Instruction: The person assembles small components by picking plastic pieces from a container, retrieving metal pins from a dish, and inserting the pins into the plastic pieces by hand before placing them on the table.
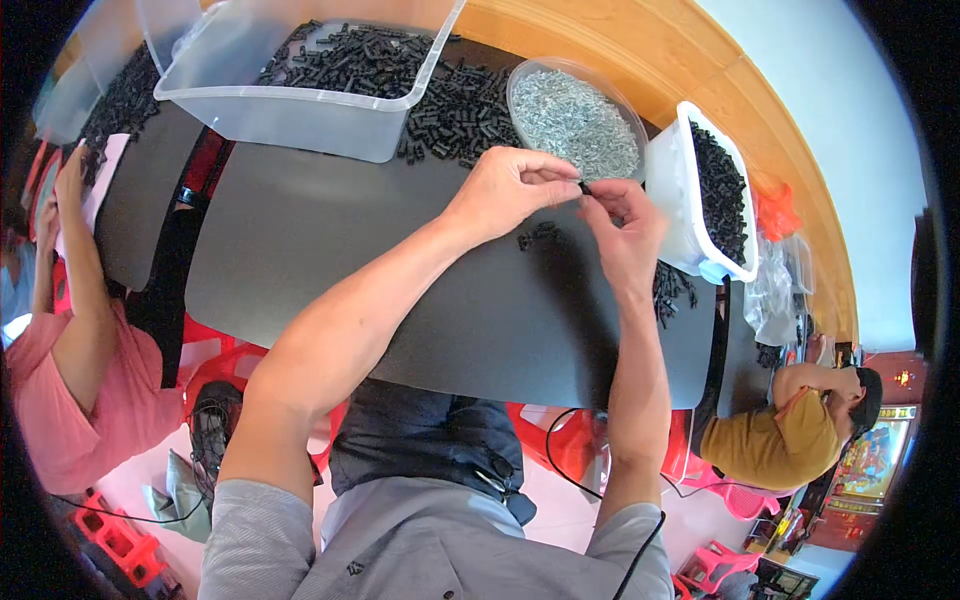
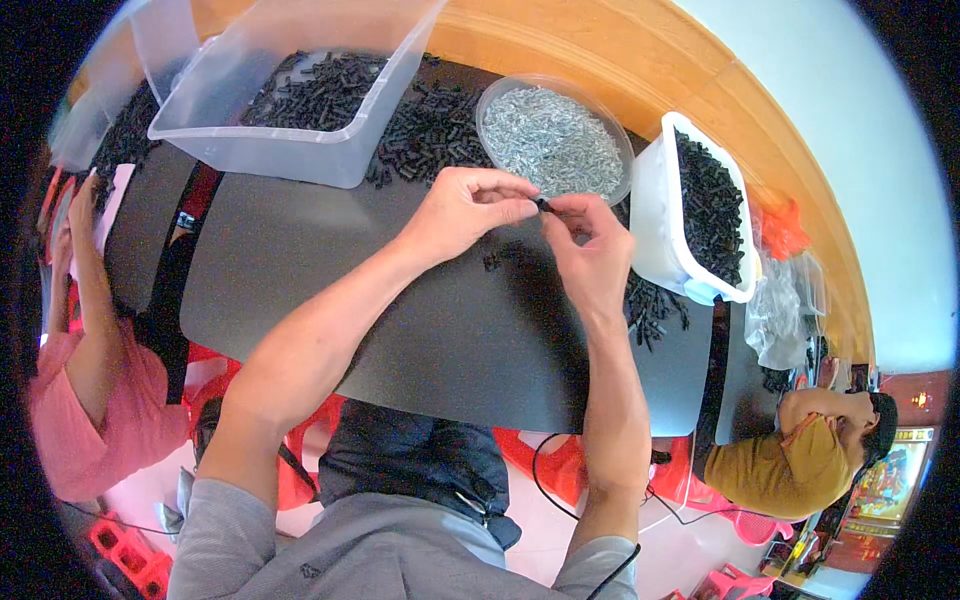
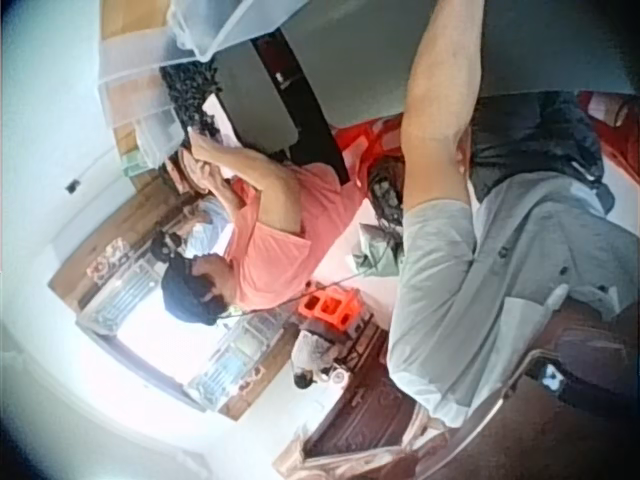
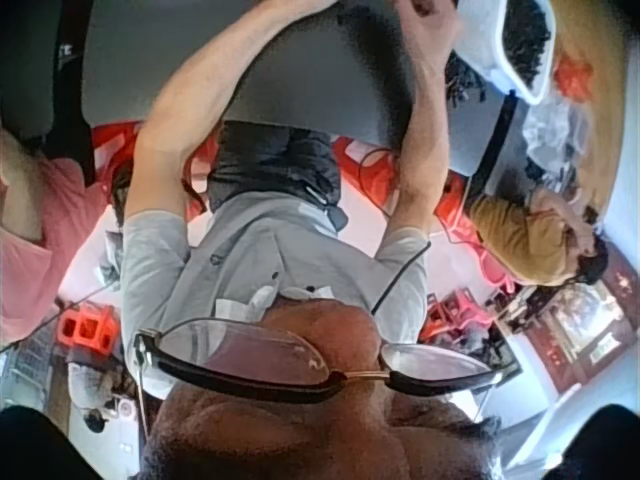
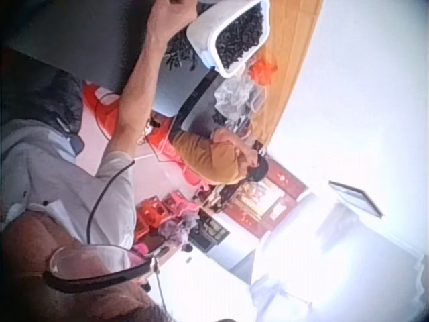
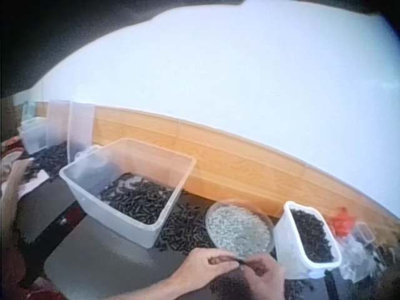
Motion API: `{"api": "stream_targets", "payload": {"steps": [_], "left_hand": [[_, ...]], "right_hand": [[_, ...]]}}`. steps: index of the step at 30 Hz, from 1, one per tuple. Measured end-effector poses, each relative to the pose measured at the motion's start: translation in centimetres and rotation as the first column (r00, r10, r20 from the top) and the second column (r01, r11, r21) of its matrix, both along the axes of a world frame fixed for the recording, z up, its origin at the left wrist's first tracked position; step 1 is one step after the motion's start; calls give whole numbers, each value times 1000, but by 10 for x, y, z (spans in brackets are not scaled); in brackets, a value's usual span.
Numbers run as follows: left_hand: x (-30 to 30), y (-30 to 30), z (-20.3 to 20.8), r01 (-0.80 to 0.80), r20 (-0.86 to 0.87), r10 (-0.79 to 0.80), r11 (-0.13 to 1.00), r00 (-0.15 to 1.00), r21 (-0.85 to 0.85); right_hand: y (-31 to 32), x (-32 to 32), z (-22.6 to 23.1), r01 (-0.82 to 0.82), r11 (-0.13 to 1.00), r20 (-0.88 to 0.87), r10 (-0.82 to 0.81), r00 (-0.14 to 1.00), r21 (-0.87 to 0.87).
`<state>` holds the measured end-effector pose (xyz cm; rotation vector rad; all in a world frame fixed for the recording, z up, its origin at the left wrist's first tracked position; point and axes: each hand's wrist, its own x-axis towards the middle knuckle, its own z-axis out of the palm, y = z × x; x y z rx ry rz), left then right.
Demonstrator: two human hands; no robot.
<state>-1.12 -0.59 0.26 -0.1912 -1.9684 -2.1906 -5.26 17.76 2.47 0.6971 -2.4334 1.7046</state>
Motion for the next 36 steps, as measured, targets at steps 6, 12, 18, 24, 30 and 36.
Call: {"api": "stream_targets", "payload": {"steps": [6, 12, 18, 24, 30, 36], "left_hand": [[2, 7, -1, 46, 73, -67, 965, 995, 259], [2, 5, -7, 33, 131, -68, 967, 989, 253], [-7, -2, -12, -38, 122, -23, 879, 992, 475], [-9, -2, -12, -60, 138, -13, 856, 990, 513], [-10, -1, -14, -69, 163, -9, 882, 987, 466], [-11, -2, -14, -74, 151, 2, 880, 988, 469]], "right_hand": [[-14, 11, -7, 22, 1000, -253, -18, 967, 14], [-18, 14, -2, 45, 993, -453, 9, 891, 110], [-1, -24, 14, 251, 929, -413, -124, 902, 271], [-13, -69, 29, 125, 827, -232, 7, 973, 549], [-27, -87, 21, 121, 716, -138, -35, 990, 688], [-26, -96, 11, 131, 698, -137, -47, 989, 704]]}}
